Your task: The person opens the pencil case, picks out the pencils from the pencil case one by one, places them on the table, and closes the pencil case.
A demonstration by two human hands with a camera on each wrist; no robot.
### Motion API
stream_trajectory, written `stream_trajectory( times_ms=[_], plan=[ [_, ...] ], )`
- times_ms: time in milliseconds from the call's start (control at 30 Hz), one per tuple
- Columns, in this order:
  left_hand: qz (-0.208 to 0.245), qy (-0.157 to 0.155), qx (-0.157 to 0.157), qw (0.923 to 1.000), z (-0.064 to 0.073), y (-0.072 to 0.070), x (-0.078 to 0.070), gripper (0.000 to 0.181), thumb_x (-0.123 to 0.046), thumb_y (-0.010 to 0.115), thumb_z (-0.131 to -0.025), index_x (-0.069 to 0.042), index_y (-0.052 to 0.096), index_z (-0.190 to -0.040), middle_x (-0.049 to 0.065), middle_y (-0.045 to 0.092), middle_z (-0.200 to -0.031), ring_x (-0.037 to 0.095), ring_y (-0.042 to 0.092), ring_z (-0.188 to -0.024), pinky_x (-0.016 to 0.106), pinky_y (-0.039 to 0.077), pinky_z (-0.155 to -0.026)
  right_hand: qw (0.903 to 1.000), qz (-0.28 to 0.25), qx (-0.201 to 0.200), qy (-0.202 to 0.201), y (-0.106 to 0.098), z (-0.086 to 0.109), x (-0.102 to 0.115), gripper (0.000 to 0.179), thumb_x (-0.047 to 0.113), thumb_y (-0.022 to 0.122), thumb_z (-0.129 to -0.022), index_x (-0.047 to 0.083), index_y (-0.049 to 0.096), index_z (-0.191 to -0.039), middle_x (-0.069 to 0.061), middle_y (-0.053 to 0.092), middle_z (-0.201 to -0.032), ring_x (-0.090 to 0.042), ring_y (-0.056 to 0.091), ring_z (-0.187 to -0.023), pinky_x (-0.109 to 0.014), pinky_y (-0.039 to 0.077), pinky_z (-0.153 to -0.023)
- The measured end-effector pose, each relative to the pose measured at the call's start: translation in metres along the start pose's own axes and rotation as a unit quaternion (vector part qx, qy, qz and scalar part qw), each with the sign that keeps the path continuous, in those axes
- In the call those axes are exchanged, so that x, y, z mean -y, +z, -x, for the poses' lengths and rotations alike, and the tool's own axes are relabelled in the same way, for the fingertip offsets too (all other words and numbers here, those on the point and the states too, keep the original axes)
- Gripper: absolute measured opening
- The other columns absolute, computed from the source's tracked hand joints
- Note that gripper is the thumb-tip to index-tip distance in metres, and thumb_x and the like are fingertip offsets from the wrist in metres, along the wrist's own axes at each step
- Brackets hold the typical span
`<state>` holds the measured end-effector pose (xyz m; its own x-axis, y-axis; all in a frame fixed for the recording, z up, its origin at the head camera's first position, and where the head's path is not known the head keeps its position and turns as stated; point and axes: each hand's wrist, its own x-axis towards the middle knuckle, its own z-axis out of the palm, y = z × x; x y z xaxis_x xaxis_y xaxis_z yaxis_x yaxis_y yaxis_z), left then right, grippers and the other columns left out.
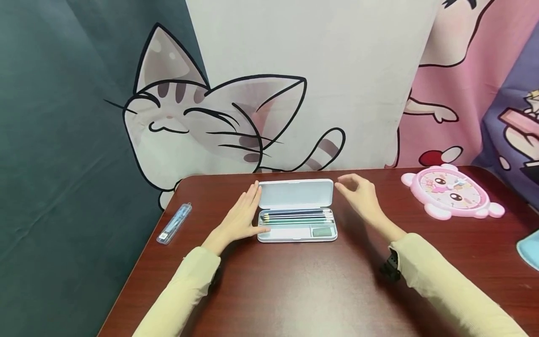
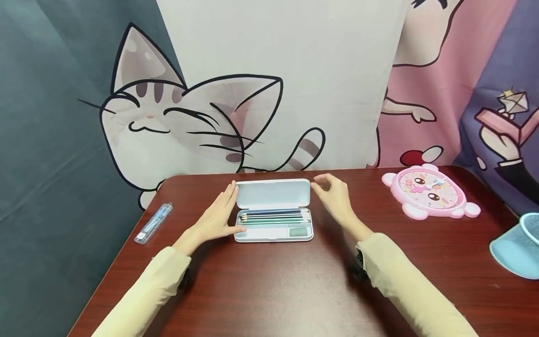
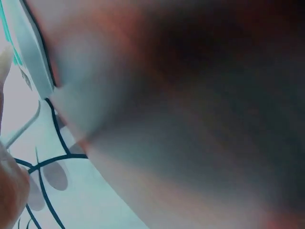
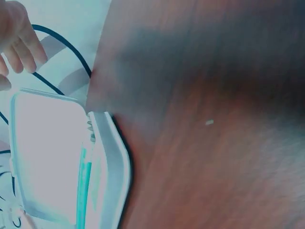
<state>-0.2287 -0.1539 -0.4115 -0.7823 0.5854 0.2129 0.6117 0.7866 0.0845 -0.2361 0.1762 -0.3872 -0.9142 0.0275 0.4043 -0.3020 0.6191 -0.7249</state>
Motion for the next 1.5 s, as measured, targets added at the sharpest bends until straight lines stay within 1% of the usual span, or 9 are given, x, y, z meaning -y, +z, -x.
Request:
stream_trajectory(
  times_ms=[133, 233, 500, 600, 833, 1033, 1200, 1367, 1500],
  plan=[
    [0.015, -0.039, 0.058, 0.9974, -0.009, 0.003, 0.008, 0.117, -0.064, 0.064, -0.071, 0.003, 0.001, -0.145, 0.015, -0.004, -0.154, 0.024, 0.003, -0.143, 0.044, 0.014, -0.114, 0.9954, 0.003, 0.095, 0.004, 0.002, 0.007, -0.007, 0.028, 0.016, 0.067, -0.083, -0.001, 0.063, -0.105, -0.017, 0.066, -0.101, -0.028, 0.064, -0.090, -0.039, 0.051, -0.078],
    [0.043, -0.052, 0.092, 0.9935, -0.014, 0.004, 0.012, 0.119, -0.062, 0.066, -0.070, 0.003, 0.000, -0.145, 0.015, -0.005, -0.154, 0.025, 0.003, -0.143, 0.045, 0.013, -0.114, 0.9888, 0.002, 0.149, 0.005, 0.004, 0.013, -0.014, 0.031, 0.015, 0.067, -0.082, -0.002, 0.062, -0.107, -0.019, 0.065, -0.102, -0.031, 0.064, -0.093, -0.044, 0.050, -0.081],
    [0.094, -0.073, 0.172, 0.9779, -0.022, 0.007, 0.013, 0.116, -0.057, 0.067, -0.072, 0.003, 0.000, -0.145, 0.017, -0.003, -0.154, 0.027, 0.003, -0.143, 0.046, 0.014, -0.114, 0.9748, 0.037, 0.211, -0.062, 0.011, 0.021, -0.026, 0.029, 0.013, 0.066, -0.082, -0.003, 0.063, -0.107, -0.018, 0.062, -0.104, -0.034, 0.060, -0.099, -0.048, 0.047, -0.085],
    [0.103, -0.082, 0.188, 0.9734, -0.023, 0.008, 0.014, 0.115, -0.057, 0.068, -0.072, 0.002, 0.002, -0.145, 0.016, -0.001, -0.154, 0.026, 0.005, -0.143, 0.045, 0.015, -0.114, 0.9719, 0.046, 0.216, -0.083, 0.017, 0.019, -0.028, 0.022, 0.013, 0.066, -0.082, 0.002, 0.066, -0.102, -0.016, 0.060, -0.102, -0.032, 0.058, -0.097, -0.046, 0.046, -0.084],
    [0.128, -0.114, 0.214, 0.9616, -0.024, 0.013, 0.017, 0.113, -0.058, 0.068, -0.071, -0.002, 0.006, -0.147, 0.012, 0.007, -0.155, 0.022, 0.013, -0.142, 0.041, 0.021, -0.113, 0.9618, 0.049, 0.249, -0.103, 0.027, 0.012, -0.028, 0.010, 0.012, 0.067, -0.082, 0.004, 0.068, -0.088, -0.014, 0.051, -0.092, -0.023, 0.045, -0.085, -0.027, 0.037, -0.069],
    [0.128, -0.115, 0.211, 0.9621, -0.028, 0.014, 0.016, 0.112, -0.059, 0.068, -0.070, -0.001, 0.009, -0.146, 0.013, 0.012, -0.154, 0.022, 0.016, -0.142, 0.038, 0.022, -0.112, 0.9487, 0.083, 0.293, -0.086, 0.027, 0.006, -0.021, 0.010, 0.015, 0.064, -0.084, 0.006, 0.064, -0.080, -0.016, 0.049, -0.097, -0.027, 0.040, -0.093, -0.034, 0.032, -0.074],
    [0.126, -0.112, 0.209, 0.9633, -0.029, 0.015, 0.014, 0.110, -0.056, 0.069, -0.071, 0.000, 0.010, -0.146, 0.014, 0.012, -0.153, 0.023, 0.015, -0.142, 0.038, 0.021, -0.113, 0.9463, 0.084, 0.298, -0.093, 0.026, 0.005, -0.019, 0.010, 0.012, 0.060, -0.087, 0.005, 0.059, -0.080, -0.019, 0.049, -0.100, -0.032, 0.040, -0.097, -0.041, 0.032, -0.079],
    [0.127, -0.114, 0.213, 0.9620, -0.027, 0.015, 0.015, 0.110, -0.056, 0.069, -0.071, 0.000, 0.010, -0.146, 0.015, 0.012, -0.153, 0.023, 0.015, -0.142, 0.039, 0.021, -0.113, 0.9602, 0.068, 0.241, -0.124, 0.025, 0.003, -0.024, 0.008, 0.008, 0.063, -0.085, 0.005, 0.058, -0.079, -0.011, 0.054, -0.085, -0.019, 0.048, -0.079, -0.029, 0.040, -0.070],
    [0.129, -0.116, 0.220, 0.9600, -0.028, 0.015, 0.016, 0.112, -0.057, 0.069, -0.071, -0.001, 0.008, -0.146, 0.014, 0.011, -0.154, 0.022, 0.014, -0.142, 0.039, 0.021, -0.113, 0.9685, 0.049, 0.211, -0.123, 0.016, 0.002, -0.030, 0.005, 0.007, 0.064, -0.083, 0.004, 0.060, -0.083, -0.005, 0.061, -0.080, -0.012, 0.052, -0.073, -0.025, 0.044, -0.066]
  ],
)
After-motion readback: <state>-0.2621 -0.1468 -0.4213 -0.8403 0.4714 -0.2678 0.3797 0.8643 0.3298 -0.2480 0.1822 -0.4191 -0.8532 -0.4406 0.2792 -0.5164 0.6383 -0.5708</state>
